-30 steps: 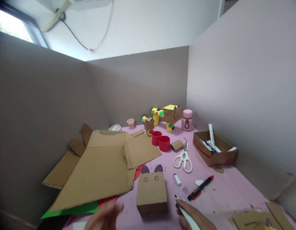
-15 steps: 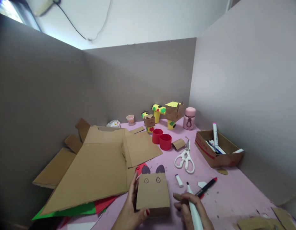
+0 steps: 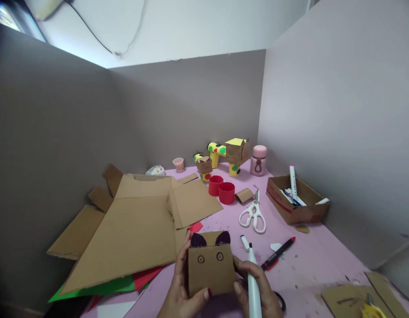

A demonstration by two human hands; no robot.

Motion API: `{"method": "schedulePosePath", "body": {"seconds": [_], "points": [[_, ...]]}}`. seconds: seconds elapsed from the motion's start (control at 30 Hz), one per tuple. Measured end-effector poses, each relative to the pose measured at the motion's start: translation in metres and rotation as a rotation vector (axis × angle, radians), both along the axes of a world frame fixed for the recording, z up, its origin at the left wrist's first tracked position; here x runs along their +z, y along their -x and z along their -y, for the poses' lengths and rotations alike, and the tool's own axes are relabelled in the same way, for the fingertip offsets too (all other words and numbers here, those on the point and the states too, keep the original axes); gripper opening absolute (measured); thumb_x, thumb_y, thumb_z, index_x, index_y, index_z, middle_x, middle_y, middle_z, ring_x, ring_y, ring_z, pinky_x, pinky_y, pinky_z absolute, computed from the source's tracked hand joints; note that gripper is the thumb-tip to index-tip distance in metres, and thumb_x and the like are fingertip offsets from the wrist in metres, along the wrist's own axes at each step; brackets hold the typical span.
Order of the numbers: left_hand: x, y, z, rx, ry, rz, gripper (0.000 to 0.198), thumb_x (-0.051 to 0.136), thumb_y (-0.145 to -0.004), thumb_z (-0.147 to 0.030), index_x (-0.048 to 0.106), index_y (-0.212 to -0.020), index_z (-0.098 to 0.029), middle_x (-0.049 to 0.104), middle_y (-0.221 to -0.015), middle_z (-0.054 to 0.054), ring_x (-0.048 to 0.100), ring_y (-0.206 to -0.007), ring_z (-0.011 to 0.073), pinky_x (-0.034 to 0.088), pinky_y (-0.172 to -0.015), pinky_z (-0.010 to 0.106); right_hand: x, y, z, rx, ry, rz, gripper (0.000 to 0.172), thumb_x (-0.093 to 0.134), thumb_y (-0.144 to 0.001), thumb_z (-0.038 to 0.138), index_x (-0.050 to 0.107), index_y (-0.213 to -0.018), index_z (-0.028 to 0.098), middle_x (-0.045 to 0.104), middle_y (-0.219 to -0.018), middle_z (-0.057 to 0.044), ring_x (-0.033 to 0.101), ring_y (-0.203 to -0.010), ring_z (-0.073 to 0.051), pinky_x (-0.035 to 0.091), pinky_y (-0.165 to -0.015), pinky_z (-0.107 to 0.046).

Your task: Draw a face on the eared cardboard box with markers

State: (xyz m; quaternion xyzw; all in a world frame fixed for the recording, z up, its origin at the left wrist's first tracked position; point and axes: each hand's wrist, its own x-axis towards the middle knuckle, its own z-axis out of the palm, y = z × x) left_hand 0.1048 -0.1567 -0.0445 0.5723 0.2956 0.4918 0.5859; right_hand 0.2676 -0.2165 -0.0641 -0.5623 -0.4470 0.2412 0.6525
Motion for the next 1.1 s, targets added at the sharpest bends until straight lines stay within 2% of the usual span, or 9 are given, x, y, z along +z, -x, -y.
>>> {"method": "schedulePosePath", "body": {"seconds": [0.07,0.13,0.23,0.33,0.43,0.5,0.6,0.73,1.1], "points": [[-0.004,0.000,-0.002,0.024,0.034,0.007,0.084,0.077,-0.069,-0.045,0.033,-0.139,-0.033,0.013,-0.158,0.007,0.019,-0.142,0.0370,0.027,-0.112,0.047,-0.003,-0.002,-0.001,0.028,-0.044,0.006,0.024,0.055,-0.089,0.047,0.054,-0.105,0.029,0.073,-0.111,-0.005,0.069,-0.103,-0.017,0.052,-0.087,-0.020],[-0.006,0.001,-0.004,0.024,0.076,0.013,0.085,0.075,-0.072,-0.041,0.029,-0.142,-0.031,0.027,-0.154,0.010,0.027,-0.139,0.0351,0.027,-0.113,0.047,-0.005,-0.003,-0.002,0.074,-0.072,0.051,0.021,0.057,-0.089,0.043,0.054,-0.104,0.029,0.075,-0.107,-0.004,0.071,-0.099,-0.017,0.053,-0.084,-0.019],[-0.004,0.002,-0.004,0.051,0.071,0.004,0.082,0.072,-0.076,-0.031,0.026,-0.144,-0.032,0.035,-0.150,0.008,0.028,-0.140,0.0302,0.025,-0.114,0.043,-0.004,-0.002,0.000,0.100,-0.016,0.069,0.024,0.056,-0.088,0.045,0.055,-0.107,0.030,0.074,-0.110,-0.003,0.070,-0.100,-0.016,0.053,-0.084,-0.018],[-0.001,0.002,-0.001,0.056,0.054,-0.032,0.083,0.068,-0.078,-0.023,0.021,-0.145,-0.032,0.031,-0.152,0.007,0.022,-0.143,0.0273,0.021,-0.116,0.041,0.002,0.001,0.001,0.109,0.016,0.005,0.026,0.053,-0.089,0.048,0.054,-0.108,0.030,0.071,-0.118,-0.002,0.065,-0.110,-0.014,0.046,-0.094,-0.019],[0.006,0.002,0.000,0.060,0.048,-0.125,0.094,0.069,-0.073,-0.014,0.014,-0.148,-0.028,0.020,-0.157,0.010,0.012,-0.145,0.0280,0.014,-0.117,0.042,0.009,0.002,0.003,0.122,0.040,-0.018,0.025,0.055,-0.087,0.046,0.056,-0.106,0.030,0.071,-0.116,-0.001,0.065,-0.109,-0.016,0.046,-0.095,-0.021],[0.011,0.003,-0.002,0.019,0.075,-0.160,0.106,0.069,-0.066,-0.008,0.005,-0.148,-0.026,0.017,-0.158,0.014,0.020,-0.143,0.0310,0.023,-0.115,0.043,0.011,0.001,0.004,0.121,0.084,-0.019,0.026,0.058,-0.085,0.045,0.057,-0.106,0.029,0.074,-0.107,-0.001,0.069,-0.100,-0.017,0.050,-0.086,-0.019],[0.017,0.005,-0.007,-0.061,0.120,-0.166,0.114,0.066,-0.061,-0.001,-0.002,-0.149,-0.026,0.026,-0.154,0.017,0.040,-0.133,0.0323,0.040,-0.104,0.042,0.011,-0.003,0.005,0.176,0.127,-0.045,0.028,0.061,-0.084,0.042,0.056,-0.108,0.028,0.074,-0.097,-0.001,0.070,-0.090,-0.017,0.053,-0.079,-0.019],[0.019,0.007,-0.011,-0.077,0.124,-0.181,0.112,0.065,-0.060,0.001,0.002,-0.150,-0.025,0.038,-0.147,0.019,0.051,-0.123,0.0324,0.042,-0.101,0.046,0.007,-0.010,0.004,0.277,0.163,-0.049,0.033,0.061,-0.084,0.038,0.051,-0.114,0.027,0.069,-0.115,-0.005,0.068,-0.101,-0.020,0.052,-0.088,-0.027],[0.010,0.014,-0.020,-0.057,0.082,-0.197,0.114,0.079,-0.054,-0.003,0.017,-0.148,-0.022,0.026,-0.155,0.015,0.024,-0.141,0.0333,0.017,-0.116,0.045,0.001,-0.017,0.000,0.345,0.223,-0.024,0.038,0.065,-0.081,0.038,0.048,-0.114,0.027,0.069,-0.102,-0.005,0.067,-0.096,-0.022,0.052,-0.085,-0.031]]}}
